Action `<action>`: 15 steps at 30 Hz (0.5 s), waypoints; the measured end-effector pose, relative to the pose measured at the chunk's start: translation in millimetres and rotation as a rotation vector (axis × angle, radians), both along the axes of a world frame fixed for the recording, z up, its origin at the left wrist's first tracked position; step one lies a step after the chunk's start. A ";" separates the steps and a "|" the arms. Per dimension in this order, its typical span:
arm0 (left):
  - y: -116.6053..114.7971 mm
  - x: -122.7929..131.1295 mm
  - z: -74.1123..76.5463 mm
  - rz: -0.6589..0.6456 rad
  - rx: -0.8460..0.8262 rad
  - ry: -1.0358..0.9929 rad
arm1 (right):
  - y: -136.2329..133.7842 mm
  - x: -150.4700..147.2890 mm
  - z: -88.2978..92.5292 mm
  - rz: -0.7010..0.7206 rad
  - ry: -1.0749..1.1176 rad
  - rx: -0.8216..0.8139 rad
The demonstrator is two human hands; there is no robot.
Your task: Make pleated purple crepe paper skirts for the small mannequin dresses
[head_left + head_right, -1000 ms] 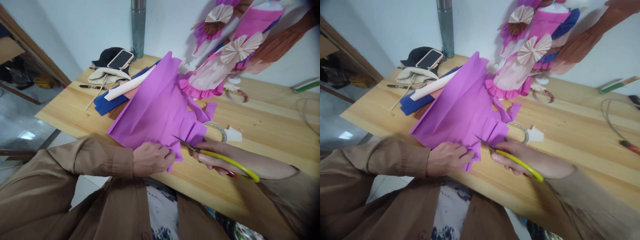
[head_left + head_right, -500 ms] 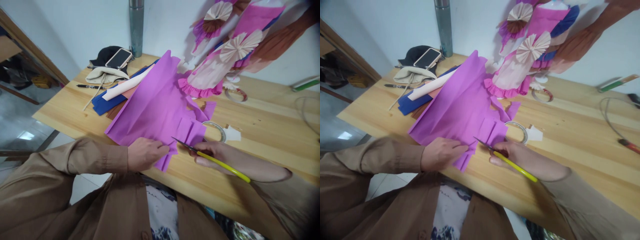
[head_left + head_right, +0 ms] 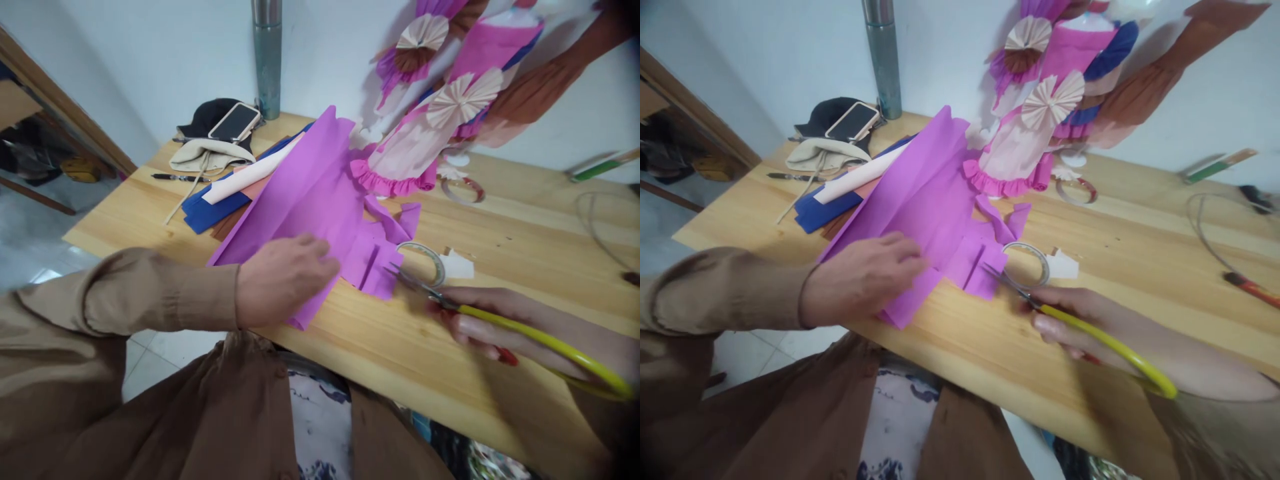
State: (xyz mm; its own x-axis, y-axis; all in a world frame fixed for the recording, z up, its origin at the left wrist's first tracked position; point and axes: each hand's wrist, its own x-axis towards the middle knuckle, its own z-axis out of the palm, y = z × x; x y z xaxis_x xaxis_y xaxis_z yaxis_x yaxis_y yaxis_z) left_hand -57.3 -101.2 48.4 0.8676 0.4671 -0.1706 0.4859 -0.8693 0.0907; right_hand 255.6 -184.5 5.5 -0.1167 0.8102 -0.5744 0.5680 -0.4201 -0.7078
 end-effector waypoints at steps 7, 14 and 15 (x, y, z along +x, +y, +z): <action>-7.8 87.5 -32.6 0.025 -0.116 -0.074 | 5.5 18.3 8.4 -0.004 0.082 0.100; 4.9 109.8 -68.0 0.077 -0.062 -0.131 | -4.5 -10.8 25.4 -0.109 0.131 0.168; 9.2 106.2 -66.5 0.082 -0.084 -0.155 | -6.5 -13.2 25.5 -0.119 0.149 0.181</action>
